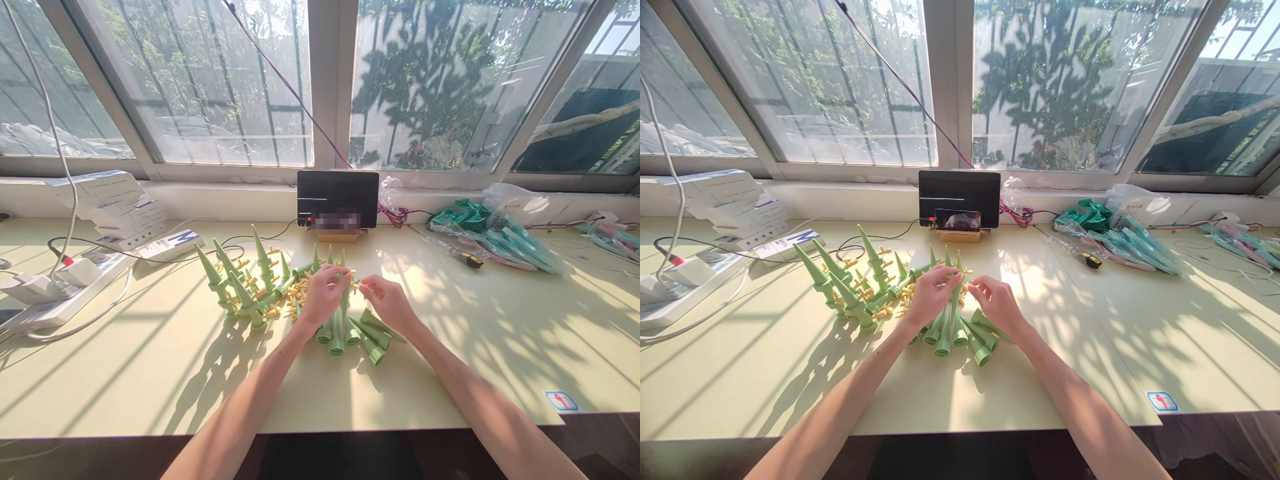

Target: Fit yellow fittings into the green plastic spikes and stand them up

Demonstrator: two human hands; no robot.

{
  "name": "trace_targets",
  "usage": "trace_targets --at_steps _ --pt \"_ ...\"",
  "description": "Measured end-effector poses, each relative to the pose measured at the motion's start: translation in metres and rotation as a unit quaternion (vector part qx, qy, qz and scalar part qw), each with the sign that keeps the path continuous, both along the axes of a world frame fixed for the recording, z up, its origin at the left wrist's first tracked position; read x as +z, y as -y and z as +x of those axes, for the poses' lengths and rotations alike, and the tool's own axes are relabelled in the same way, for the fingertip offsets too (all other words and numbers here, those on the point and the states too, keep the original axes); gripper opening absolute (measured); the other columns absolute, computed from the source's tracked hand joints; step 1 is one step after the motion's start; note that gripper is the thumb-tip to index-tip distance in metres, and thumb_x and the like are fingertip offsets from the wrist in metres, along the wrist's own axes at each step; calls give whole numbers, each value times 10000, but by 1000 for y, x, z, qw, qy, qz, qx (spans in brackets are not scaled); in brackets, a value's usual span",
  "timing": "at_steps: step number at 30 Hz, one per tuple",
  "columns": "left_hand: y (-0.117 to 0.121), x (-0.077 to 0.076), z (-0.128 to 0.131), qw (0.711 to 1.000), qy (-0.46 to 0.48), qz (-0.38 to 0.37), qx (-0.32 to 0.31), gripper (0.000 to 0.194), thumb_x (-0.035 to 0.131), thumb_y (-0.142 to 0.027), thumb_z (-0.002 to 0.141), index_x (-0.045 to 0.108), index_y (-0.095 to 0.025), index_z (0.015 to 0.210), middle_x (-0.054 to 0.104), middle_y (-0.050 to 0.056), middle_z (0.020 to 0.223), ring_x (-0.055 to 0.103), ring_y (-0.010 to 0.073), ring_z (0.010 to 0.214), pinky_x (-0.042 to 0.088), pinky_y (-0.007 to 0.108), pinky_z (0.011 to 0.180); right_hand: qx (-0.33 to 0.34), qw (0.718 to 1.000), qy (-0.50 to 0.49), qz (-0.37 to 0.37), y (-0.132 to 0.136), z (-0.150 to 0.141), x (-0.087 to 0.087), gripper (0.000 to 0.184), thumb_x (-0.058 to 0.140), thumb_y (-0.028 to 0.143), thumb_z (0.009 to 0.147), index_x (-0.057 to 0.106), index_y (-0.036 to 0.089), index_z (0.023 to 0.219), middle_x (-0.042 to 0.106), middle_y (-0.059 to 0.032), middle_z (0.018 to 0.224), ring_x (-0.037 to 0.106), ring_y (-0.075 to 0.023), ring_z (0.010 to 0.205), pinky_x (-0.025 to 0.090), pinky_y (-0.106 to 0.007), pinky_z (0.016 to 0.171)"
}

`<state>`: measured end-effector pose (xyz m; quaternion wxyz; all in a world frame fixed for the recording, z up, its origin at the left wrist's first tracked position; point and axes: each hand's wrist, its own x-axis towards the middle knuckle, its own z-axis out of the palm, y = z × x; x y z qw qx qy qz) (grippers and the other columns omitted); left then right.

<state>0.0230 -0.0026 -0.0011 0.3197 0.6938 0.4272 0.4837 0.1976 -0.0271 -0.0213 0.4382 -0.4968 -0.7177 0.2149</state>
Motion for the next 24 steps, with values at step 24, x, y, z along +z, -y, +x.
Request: trace_targets --at_steps 24 --pt "-2 -1 -2 1000 -5 15 16 267 589 -423 847 712 -193 904 632 68 928 618 135 673 535 243 561 25 1000 -5 -1 -1 -1 -3 211 543 402 892 584 209 967 643 -7 747 543 -131 572 425 -259 550"
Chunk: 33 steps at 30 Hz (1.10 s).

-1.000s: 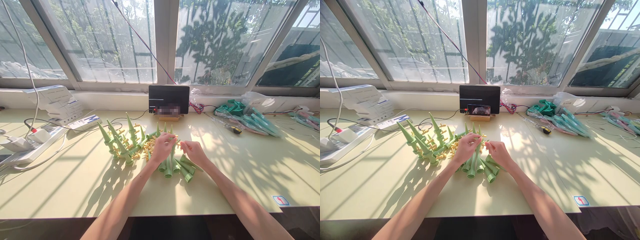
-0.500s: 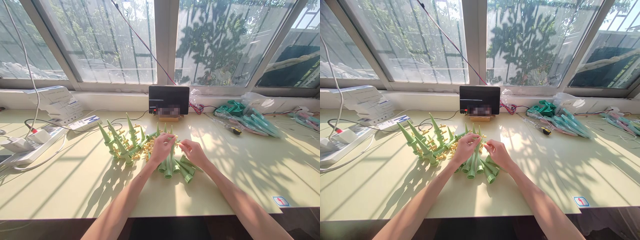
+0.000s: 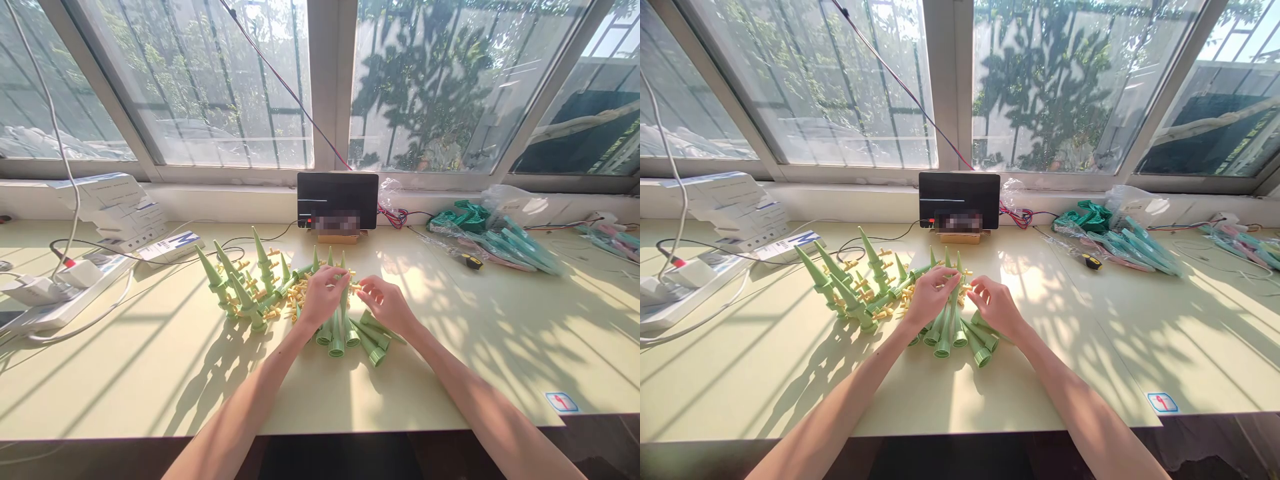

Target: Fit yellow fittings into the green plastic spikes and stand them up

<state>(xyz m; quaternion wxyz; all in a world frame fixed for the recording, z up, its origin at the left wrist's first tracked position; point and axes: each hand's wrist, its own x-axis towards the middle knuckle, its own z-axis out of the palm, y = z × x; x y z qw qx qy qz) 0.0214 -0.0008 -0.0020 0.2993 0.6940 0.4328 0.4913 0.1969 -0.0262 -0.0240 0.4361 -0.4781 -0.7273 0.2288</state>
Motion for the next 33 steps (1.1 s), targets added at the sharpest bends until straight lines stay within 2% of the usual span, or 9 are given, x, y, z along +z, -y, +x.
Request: trace_targets --at_steps 5,12,14,18,21,28,33 --pt "1 0 1 1000 -3 -2 -12 263 584 -421 849 710 -196 899 627 69 939 616 135 684 537 242 561 7 1000 8 -7 -1 0 -2 233 468 389 931 596 200 887 622 -7 698 550 -142 614 430 -267 582" --pt "3 0 2 1000 0 -1 -28 267 585 -415 849 714 -191 914 607 72 920 606 130 676 544 245 570 -4 1000 15 -24 0 0 -4 392 367 430 965 565 198 719 472 35 530 414 -111 474 351 -246 490" --pt "3 0 2 1000 0 -3 -27 262 586 -414 848 714 -192 905 609 73 918 605 131 675 544 245 571 -8 1000 17 -25 0 0 -4 410 351 436 970 563 199 712 467 34 524 419 -112 470 353 -248 492" --pt "1 -1 1 1000 4 -3 -11 265 588 -419 847 709 -191 906 623 74 925 608 136 678 535 242 556 -9 1000 8 -13 1 -1 0 272 445 428 935 584 206 861 580 12 643 517 -131 552 407 -255 538" --pt "-1 -2 0 1000 3 -7 1 266 586 -423 848 706 -195 913 632 67 934 610 134 673 536 243 559 5 1000 -7 -6 1 -1 2 196 519 400 896 562 213 940 630 -7 761 539 -131 574 416 -257 538" --pt "2 0 0 999 1 -21 -32 289 631 -422 817 695 -189 976 611 76 991 625 130 707 578 257 611 -1 1000 -9 -4 1 -1 2 186 484 371 914 555 206 863 619 -10 714 551 -146 610 416 -266 567" --pt "4 1 -1 998 -20 -28 -55 411 726 -425 728 676 -191 1062 586 81 1032 612 154 823 598 272 670 -12 1000 5 -2 1 0 3 231 443 349 927 548 194 791 548 9 631 465 -127 569 366 -253 549"
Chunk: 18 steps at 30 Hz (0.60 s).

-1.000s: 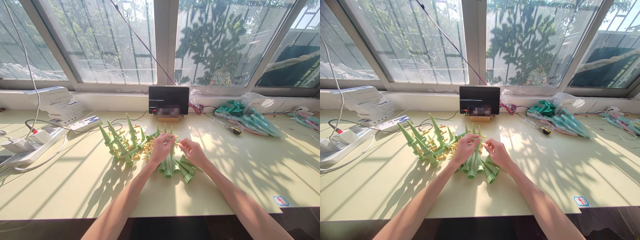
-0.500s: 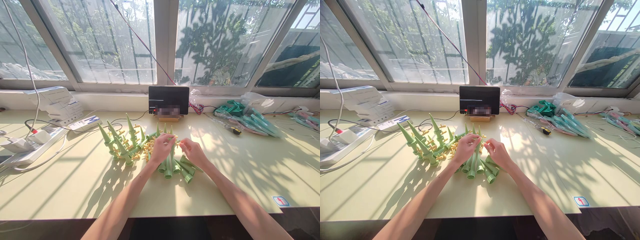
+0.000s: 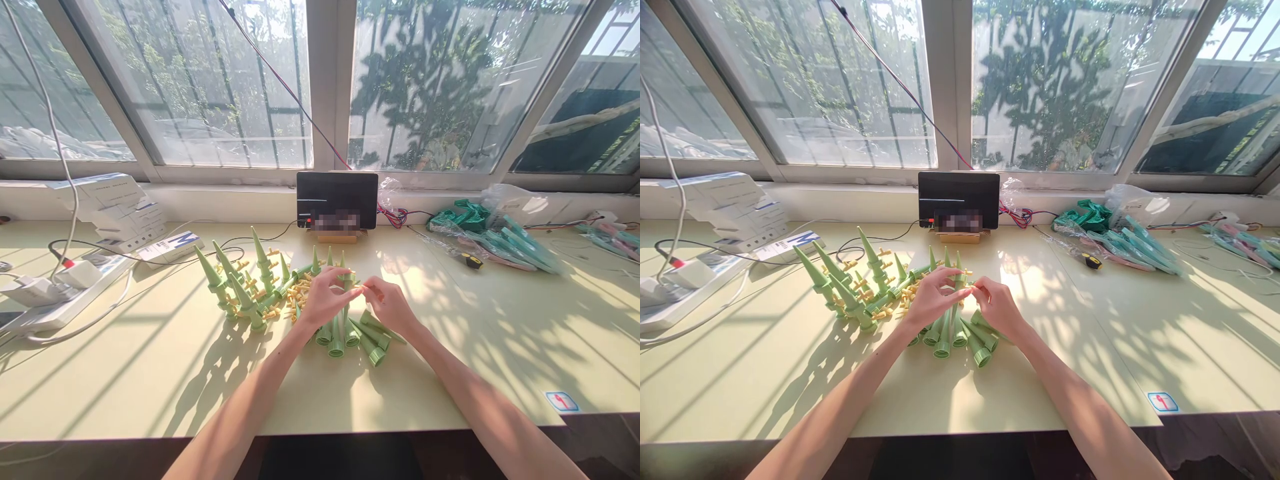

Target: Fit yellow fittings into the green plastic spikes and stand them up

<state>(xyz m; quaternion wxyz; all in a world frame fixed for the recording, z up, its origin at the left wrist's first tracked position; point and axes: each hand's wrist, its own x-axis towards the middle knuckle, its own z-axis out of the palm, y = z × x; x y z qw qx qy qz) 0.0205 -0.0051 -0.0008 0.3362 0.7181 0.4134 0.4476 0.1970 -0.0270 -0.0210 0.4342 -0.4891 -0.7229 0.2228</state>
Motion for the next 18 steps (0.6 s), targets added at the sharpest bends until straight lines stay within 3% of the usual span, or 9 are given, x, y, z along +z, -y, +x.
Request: trace_targets --at_steps 11,15,18 --pt "1 1 1 1000 -17 -4 -21 412 743 -313 708 653 -196 1093 589 63 1054 601 141 826 592 279 716 -4 1000 18 -3 1 -1 -1 373 368 355 958 349 197 620 293 61 546 239 -95 525 222 -247 499" --pt "1 1 2 1000 -20 -5 -2 414 744 -322 705 658 -185 1087 583 71 1049 598 147 834 599 271 690 -11 1000 9 -10 0 -1 0 375 375 369 962 416 196 631 394 48 538 330 -97 506 271 -245 510" --pt "-1 0 1 1000 -20 2 19 414 752 -347 699 662 -183 1068 587 72 1032 598 150 837 605 270 679 -6 1000 -10 -7 0 0 2 250 437 367 942 541 196 791 566 13 666 469 -111 553 354 -246 551"
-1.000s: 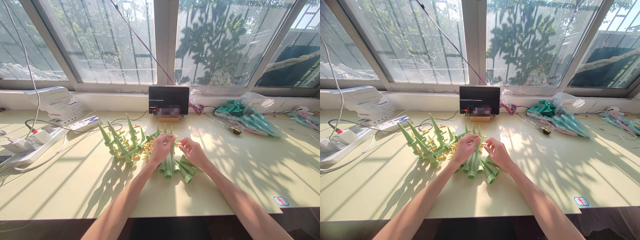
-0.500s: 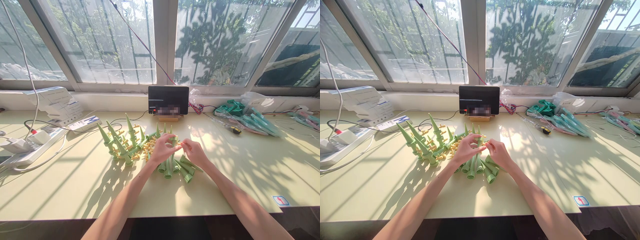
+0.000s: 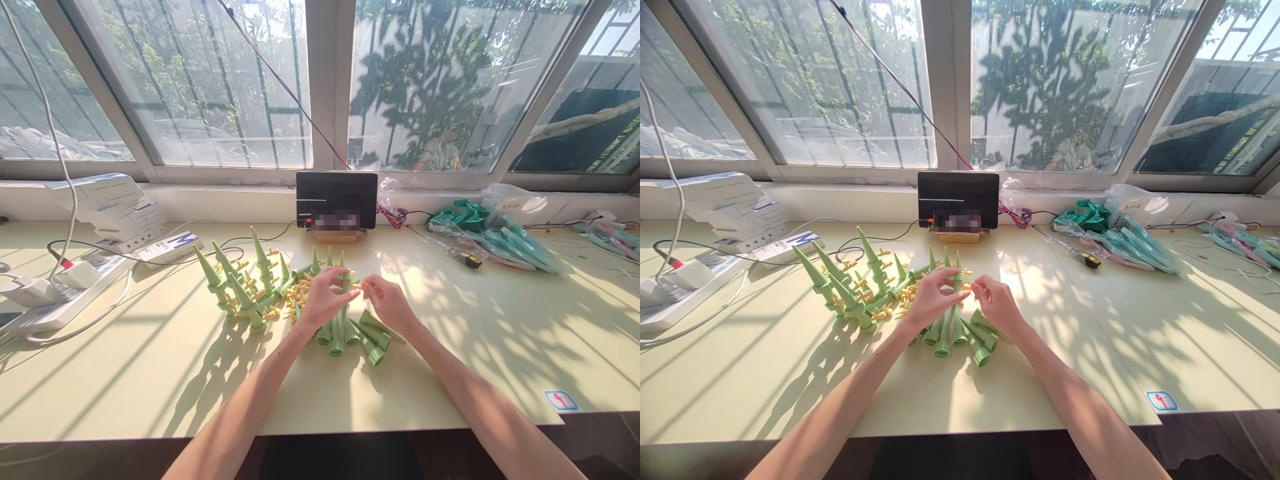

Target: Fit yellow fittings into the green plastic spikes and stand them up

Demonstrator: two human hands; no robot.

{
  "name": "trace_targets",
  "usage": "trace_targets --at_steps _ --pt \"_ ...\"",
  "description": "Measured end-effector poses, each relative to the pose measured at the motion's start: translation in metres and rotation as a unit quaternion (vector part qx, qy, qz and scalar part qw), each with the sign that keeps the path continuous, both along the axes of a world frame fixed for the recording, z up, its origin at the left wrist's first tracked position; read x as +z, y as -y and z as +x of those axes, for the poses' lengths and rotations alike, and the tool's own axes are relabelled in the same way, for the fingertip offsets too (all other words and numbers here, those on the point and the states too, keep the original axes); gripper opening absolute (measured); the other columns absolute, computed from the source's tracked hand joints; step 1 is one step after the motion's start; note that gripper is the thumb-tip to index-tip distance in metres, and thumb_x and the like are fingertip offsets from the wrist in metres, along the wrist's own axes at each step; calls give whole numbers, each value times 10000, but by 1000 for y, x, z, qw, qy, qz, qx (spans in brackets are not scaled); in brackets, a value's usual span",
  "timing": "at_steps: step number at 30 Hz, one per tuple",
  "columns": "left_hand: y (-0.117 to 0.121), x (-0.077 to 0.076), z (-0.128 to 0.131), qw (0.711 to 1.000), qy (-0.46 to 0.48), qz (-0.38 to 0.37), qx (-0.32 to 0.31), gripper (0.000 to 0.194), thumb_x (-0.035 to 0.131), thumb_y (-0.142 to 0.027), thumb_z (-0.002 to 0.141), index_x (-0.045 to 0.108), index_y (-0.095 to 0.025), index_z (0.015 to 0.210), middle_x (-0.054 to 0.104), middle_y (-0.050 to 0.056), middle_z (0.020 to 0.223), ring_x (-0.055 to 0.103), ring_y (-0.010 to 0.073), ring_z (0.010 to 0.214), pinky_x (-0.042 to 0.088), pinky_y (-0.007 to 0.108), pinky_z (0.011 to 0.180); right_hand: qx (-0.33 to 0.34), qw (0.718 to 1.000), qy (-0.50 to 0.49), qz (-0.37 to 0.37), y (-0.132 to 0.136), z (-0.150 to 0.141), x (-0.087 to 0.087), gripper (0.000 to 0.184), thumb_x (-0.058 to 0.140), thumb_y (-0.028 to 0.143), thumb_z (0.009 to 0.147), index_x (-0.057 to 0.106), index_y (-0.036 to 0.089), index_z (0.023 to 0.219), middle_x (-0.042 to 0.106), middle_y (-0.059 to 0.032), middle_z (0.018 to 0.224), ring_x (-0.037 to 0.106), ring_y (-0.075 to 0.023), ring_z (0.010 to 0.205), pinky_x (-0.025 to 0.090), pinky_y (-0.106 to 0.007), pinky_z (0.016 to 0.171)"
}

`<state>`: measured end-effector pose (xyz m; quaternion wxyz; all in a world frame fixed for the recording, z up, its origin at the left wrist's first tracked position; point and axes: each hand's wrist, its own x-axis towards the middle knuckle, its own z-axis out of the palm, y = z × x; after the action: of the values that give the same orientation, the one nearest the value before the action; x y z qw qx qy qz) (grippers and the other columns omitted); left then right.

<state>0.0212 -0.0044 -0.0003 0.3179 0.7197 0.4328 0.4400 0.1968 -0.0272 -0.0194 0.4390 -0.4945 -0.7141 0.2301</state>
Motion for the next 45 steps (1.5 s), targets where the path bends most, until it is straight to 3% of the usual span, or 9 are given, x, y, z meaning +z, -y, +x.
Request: trace_targets --at_steps 4,14,33,45 --pt "0 0 0 1000 6 2 6 413 750 -374 702 662 -188 1059 589 72 1037 606 155 847 609 267 663 10 1000 -14 11 -1 0 -1 163 512 353 906 574 203 919 639 -23 839 545 -125 598 406 -254 555" --pt "2 0 2 1000 -5 10 1 372 750 -295 697 670 -190 1044 585 69 1020 616 152 833 603 260 658 7 1000 -13 -3 -3 2 -7 157 477 314 920 567 200 862 647 -35 790 589 -164 691 443 -281 626" --pt "5 -5 5 998 -27 63 -8 352 708 -214 731 638 -212 1077 574 51 1057 610 129 805 611 268 669 -9 1000 6 1 1 0 -1 263 412 343 941 515 194 752 489 22 638 401 -121 585 336 -249 554" --pt "1 -4 3 1000 2 26 12 382 742 -276 714 654 -195 1078 575 63 1027 620 144 835 616 259 653 13 1000 -12 -19 -1 -1 -3 252 430 394 943 573 201 868 615 -18 787 546 -140 643 415 -257 601"
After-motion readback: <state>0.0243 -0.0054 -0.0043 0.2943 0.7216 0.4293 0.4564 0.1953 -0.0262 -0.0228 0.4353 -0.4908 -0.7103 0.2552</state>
